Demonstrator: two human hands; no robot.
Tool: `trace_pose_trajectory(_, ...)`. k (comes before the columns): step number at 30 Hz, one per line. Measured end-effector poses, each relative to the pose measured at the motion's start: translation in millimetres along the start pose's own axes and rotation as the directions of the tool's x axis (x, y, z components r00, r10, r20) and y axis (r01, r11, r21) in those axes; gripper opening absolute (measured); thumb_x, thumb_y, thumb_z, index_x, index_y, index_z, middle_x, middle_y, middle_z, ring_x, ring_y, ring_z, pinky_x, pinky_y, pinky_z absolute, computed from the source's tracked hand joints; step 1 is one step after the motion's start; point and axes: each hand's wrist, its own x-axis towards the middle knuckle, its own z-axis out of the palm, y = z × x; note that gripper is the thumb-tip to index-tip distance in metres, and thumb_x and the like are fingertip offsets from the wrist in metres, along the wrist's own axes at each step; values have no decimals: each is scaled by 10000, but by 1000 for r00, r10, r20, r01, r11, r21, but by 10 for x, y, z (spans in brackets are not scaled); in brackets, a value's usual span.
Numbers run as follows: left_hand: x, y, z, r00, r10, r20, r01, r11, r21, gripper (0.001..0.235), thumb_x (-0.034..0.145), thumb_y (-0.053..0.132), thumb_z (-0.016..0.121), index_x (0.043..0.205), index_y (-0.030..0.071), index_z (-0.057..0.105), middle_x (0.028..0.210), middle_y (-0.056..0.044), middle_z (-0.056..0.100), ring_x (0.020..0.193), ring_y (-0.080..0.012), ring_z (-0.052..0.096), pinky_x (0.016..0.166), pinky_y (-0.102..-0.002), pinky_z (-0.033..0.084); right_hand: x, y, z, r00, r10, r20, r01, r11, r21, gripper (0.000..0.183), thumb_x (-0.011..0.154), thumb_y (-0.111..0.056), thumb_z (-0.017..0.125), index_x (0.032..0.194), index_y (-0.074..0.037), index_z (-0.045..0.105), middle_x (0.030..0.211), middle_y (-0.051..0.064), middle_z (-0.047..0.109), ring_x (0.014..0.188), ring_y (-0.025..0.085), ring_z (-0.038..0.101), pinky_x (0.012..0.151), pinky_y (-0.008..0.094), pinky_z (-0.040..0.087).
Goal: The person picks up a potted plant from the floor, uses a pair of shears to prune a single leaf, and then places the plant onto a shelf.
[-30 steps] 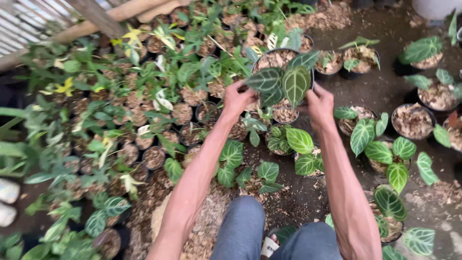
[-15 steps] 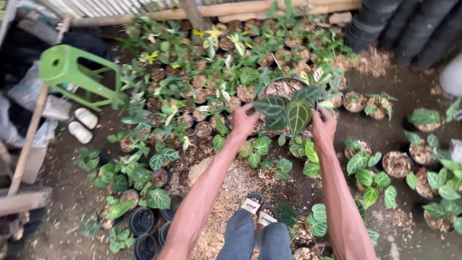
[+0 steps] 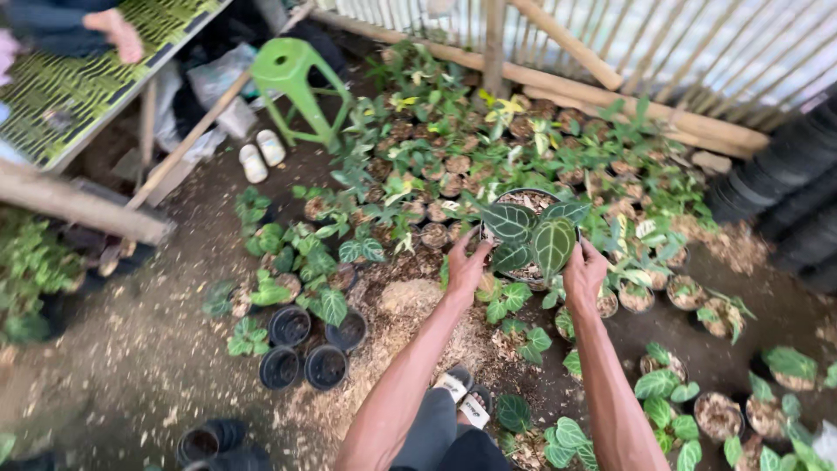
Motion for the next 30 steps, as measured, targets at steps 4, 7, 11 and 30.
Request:
trace_pose_trajectory(4, -300, 191, -513, 991, -80, -111, 84, 996, 39, 563, 1009, 181, 672, 1549, 91, 536, 1213, -262, 688, 846, -238, 557, 726, -365, 446, -244, -89, 352, 991, -66, 116, 60, 997, 54, 309, 1036, -259, 649, 1162, 5, 746, 844, -42, 670, 681, 41, 506, 577, 233, 410)
trace_pose_trajectory(7, -366, 380, -931, 980, -21, -199, 11, 999, -52, 524, 996, 177, 675, 1492, 48, 566, 1199, -191, 704, 816, -179, 647, 685, -321, 543, -243, -152, 773, 963, -5, 270, -31, 991, 127, 307, 1050, -261, 648, 1190, -2, 736, 845, 4, 642, 646, 112, 486, 558, 274, 371)
trace_pose_trajectory(11, -544, 370, -1516, 961, -18, -276, -46, 973, -225, 534, 937, 161, 660, 1443, 21, 565, 1123, -129, 739, 765, -135, 664, 602, -307, 541, -448, -217, 1213, 757, -25, 652, -288, 884, 368, 331, 1101, -328, 570, 1232, -31, 637, 1075, 20, 682, 952, 127, 636, 823, 304, 536)
trace_pose_trajectory(30, -1924, 1187, -4387, 844, 141, -518, -308, 917, -253, 642, 920, 398, 757, 1429, 30, 628, 1207, -141, 746, 1102, -222, 676, 951, -371, 532, -2864, -1215, 3380, 363, 164, 917, -656, 744, 127, 546, 1002, -532, 454, 1403, -176, 558, 1345, 38, 633, 1215, 232, 590, 1034, 486, 481)
